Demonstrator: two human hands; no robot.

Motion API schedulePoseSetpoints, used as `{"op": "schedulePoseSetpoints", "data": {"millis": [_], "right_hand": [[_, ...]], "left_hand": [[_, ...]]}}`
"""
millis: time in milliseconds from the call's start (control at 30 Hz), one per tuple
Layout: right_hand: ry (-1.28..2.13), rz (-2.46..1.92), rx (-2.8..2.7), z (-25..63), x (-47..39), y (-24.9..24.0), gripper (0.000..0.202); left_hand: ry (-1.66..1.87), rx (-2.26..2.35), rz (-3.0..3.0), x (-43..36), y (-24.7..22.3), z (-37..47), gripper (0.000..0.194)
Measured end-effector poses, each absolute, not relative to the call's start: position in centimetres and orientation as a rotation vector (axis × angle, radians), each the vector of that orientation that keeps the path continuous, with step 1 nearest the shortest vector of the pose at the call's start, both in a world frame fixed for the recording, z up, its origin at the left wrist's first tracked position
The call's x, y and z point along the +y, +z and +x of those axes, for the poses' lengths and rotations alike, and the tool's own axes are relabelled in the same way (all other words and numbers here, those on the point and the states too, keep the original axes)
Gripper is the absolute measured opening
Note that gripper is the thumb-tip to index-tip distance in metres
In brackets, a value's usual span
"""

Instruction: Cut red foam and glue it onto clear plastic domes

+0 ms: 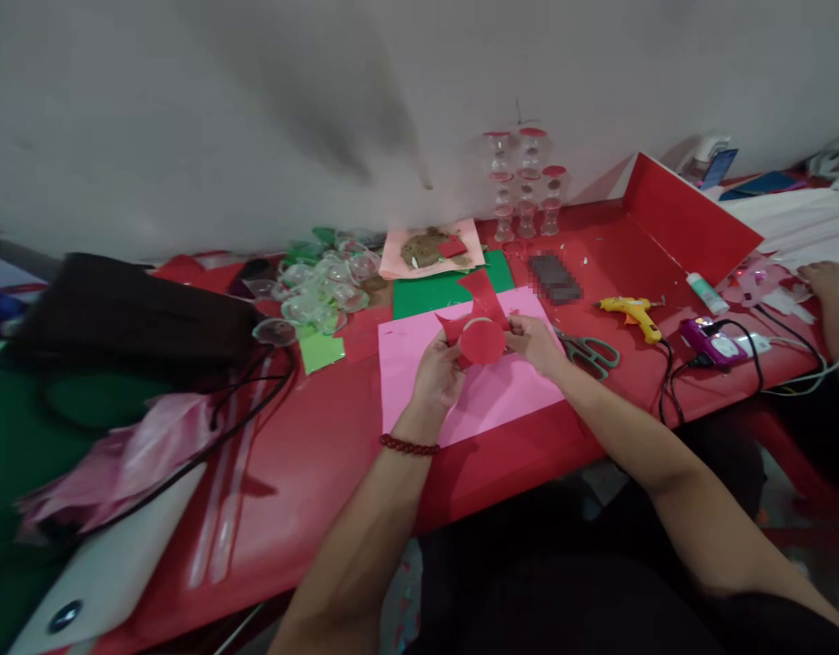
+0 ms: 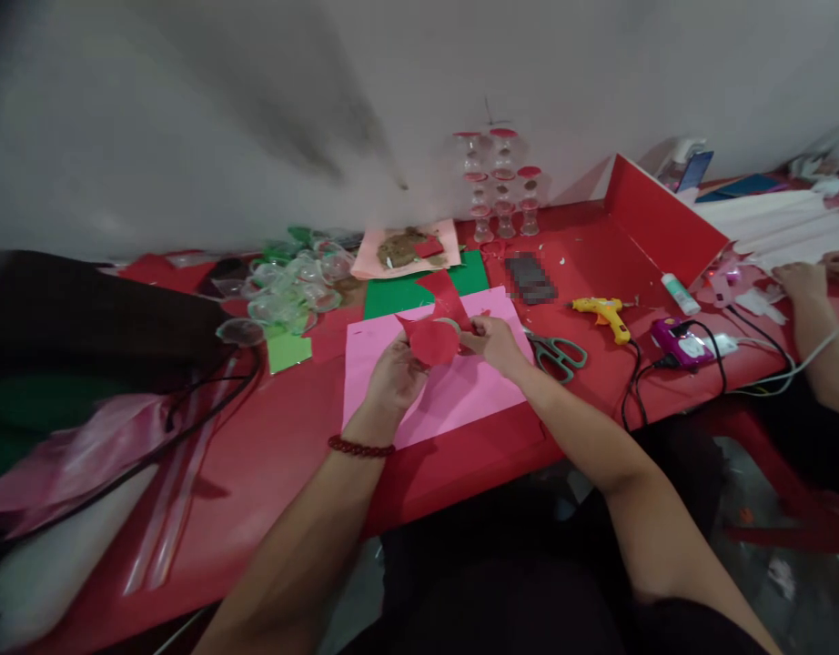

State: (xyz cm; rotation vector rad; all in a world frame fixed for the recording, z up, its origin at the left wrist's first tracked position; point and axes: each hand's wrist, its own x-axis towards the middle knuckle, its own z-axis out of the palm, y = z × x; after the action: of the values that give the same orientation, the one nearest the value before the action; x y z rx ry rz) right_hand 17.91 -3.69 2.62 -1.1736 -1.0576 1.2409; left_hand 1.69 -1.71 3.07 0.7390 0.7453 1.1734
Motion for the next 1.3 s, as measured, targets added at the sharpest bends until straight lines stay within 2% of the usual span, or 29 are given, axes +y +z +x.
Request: {"op": "schedulePoseSetpoints", "data": {"millis": [300, 433, 733, 967, 1133, 1200, 1300], "right_hand": [[1.327, -1.102, -0.972, 17.7, -3.9, 2.5, 0.031], [1.251, -1.125, -0.984, 17.6, -3.7, 2.2, 0.03], [1.272, -1.204, -0.919, 17.5, -3.6, 2.4, 0.015], [1.246, -1.208, -0.923, 16.8, -3.3, 2.9, 0.028], [1.221, -1.107, -0.877, 15.6, -3.1, 2.2, 0.028], [1.182, -1.11, -0.895, 15.3, -3.2, 1.8, 0.029], [1.096, -1.159, -0.949, 15.2, -3.6, 1.5, 0.031]], "left_hand": [[1.186, 0.744, 0.757, -1.4, 2.8, 1.8, 0.028], [1.165, 0.732, 0.757, -1.1, 2.4, 1.9, 0.034], [1.182, 0.755, 0.75, -0.9, 1.9, 2.6, 0.031], [1.148, 0.785, 0.622, -1.2, 3.7, 2.4, 0.047], [1.16, 0.85, 0.532, -1.5, 4.7, 1.6, 0.06], [1.145, 0.827, 0.506, -1.7, 4.9, 1.2, 0.051], [1.146, 0.728, 0.509, -1.9, 4.9, 0.8, 0.024]]}}
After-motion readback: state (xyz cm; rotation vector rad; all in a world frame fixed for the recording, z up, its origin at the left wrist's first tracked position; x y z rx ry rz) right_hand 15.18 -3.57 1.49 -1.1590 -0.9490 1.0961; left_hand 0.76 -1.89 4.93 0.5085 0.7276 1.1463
